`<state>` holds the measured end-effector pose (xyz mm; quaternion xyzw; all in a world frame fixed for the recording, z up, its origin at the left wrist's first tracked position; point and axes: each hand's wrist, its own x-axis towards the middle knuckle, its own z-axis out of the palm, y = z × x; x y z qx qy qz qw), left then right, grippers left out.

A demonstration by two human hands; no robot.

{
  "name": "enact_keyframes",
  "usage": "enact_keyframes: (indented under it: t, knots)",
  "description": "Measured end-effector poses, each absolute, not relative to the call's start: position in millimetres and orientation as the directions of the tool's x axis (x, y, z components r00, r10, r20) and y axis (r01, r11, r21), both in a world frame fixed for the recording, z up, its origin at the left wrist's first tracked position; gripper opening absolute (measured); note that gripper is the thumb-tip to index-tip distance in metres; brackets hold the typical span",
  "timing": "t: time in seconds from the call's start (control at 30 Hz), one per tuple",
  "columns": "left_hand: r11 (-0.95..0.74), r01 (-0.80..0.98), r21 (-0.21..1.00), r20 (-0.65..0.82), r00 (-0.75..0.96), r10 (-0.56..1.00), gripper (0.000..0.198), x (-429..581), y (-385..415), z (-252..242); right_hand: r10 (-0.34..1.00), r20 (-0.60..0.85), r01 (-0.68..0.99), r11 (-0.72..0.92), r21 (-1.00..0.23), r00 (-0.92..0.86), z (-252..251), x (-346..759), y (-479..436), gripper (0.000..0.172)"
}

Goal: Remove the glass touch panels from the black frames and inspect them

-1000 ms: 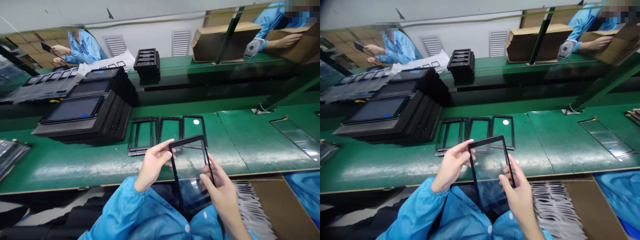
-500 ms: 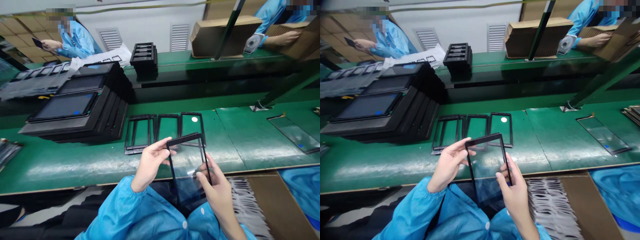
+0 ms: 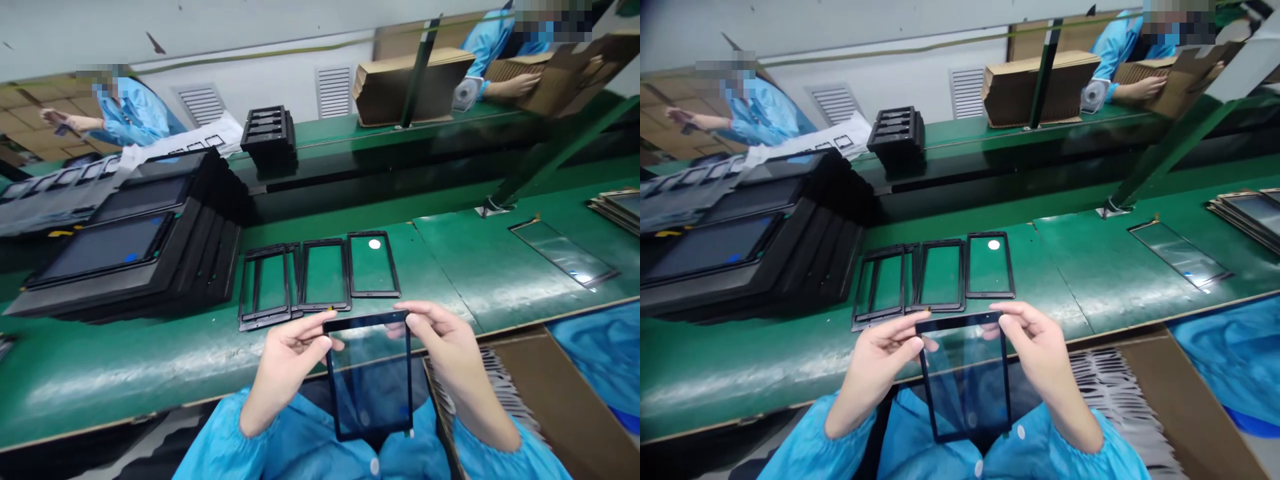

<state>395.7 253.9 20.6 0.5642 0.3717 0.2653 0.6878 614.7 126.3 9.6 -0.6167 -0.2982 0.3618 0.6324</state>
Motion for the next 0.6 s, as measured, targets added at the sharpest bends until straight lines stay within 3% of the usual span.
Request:
enact_keyframes:
  t: [0.33,0.43,0.5,0.6]
  knots:
    - [0.149,0.135,0.98,-0.2,0.58,0.789,0.032,388.3,256.6,5.0,0.76,-0.022,-0.104,0.06,-0.993,0.65,10.1,603.5,127.1,0.01]
    - [-0.113,0.235,0.966,-0.069,0.649,0.758,0.033,391.0,255.8,12.8,0.782,-0.027,-0.086,0.034,-0.996,0.623,7.1,598.1,126.7,0.012]
    - [-0.347,0.293,0.891,0.017,0.742,0.671,0.047,397.2,253.7,21.4,0.832,-0.065,-0.104,-0.008,-0.995,0.551,4.0,592.0,129.2,0.012]
    - [-0.433,0.33,0.839,-0.072,0.856,0.512,0.077,408.4,250.6,29.4,0.906,-0.153,-0.212,-0.073,-0.975,0.395,-0.6,587.9,134.3,0.028]
